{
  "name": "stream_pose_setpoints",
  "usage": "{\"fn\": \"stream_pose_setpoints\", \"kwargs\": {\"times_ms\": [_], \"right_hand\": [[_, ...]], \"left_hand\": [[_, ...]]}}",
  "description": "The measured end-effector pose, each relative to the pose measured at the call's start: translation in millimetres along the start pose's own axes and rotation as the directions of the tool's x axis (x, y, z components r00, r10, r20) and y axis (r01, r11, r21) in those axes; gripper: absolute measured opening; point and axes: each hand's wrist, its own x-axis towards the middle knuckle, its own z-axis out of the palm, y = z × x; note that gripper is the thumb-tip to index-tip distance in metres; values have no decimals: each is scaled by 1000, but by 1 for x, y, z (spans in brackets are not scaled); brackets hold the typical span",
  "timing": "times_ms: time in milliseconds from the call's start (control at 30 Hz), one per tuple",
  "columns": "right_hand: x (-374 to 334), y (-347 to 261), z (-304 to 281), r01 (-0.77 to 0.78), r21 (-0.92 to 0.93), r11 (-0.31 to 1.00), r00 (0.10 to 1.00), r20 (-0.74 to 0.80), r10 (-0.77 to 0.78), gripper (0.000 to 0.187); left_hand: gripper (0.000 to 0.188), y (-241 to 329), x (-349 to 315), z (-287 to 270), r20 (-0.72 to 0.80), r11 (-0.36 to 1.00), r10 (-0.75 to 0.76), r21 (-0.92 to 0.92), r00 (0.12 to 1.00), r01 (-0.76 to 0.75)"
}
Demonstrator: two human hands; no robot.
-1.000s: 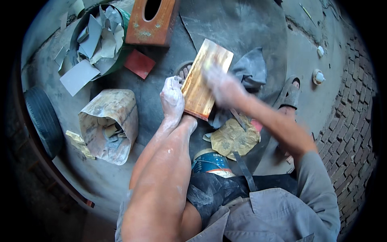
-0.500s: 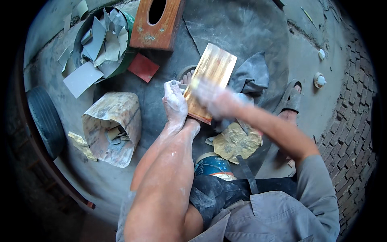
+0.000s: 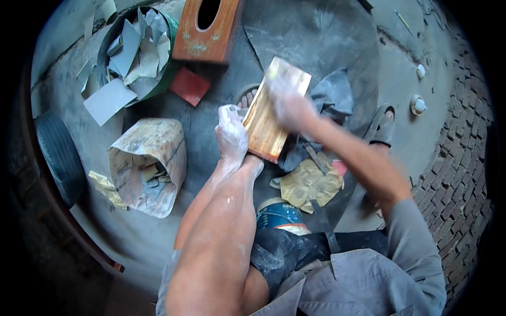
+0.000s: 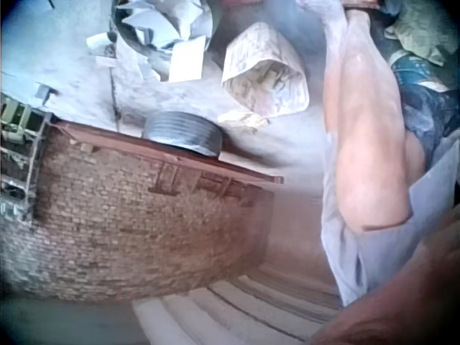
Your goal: The person sits on the floor and sands a small rectangular wooden block using sandpaper. They repeatedly rub the sandpaper over the block's surfaces and edges, occasionally switching sides and adjusting grip.
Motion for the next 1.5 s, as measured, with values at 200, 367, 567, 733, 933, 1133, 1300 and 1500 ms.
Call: {"fn": "stream_pose_setpoints", "kwargs": {"times_ms": [200,367,567,733,933,1133,1300,1500], "right_hand": [[-6,-7,8,118,-8,993,969,-219,-117,63],[1,-26,6,3,-152,988,983,-183,-31,63],[40,19,1,-238,365,900,941,-144,307,58],[-7,-41,16,28,192,981,952,-304,32,60],[16,-6,5,-197,296,935,934,-233,270,53],[-5,13,1,-191,332,924,930,-240,278,53],[-36,-24,12,-98,198,975,946,-287,154,55],[0,33,20,-273,201,941,910,-262,321,56]], "left_hand": [[20,11,2,-4,117,994,75,68,990,-83],[42,3,4,-8,244,986,60,138,968,-96],[42,15,3,-2,251,976,75,182,965,-123],[47,15,4,-11,259,981,26,180,966,-74],[42,9,2,-6,228,985,52,149,972,-87],[35,13,3,-6,228,989,63,113,971,-91],[34,13,4,-12,254,988,-30,154,967,-10],[44,15,7,-1,255,987,49,139,966,-86]]}}
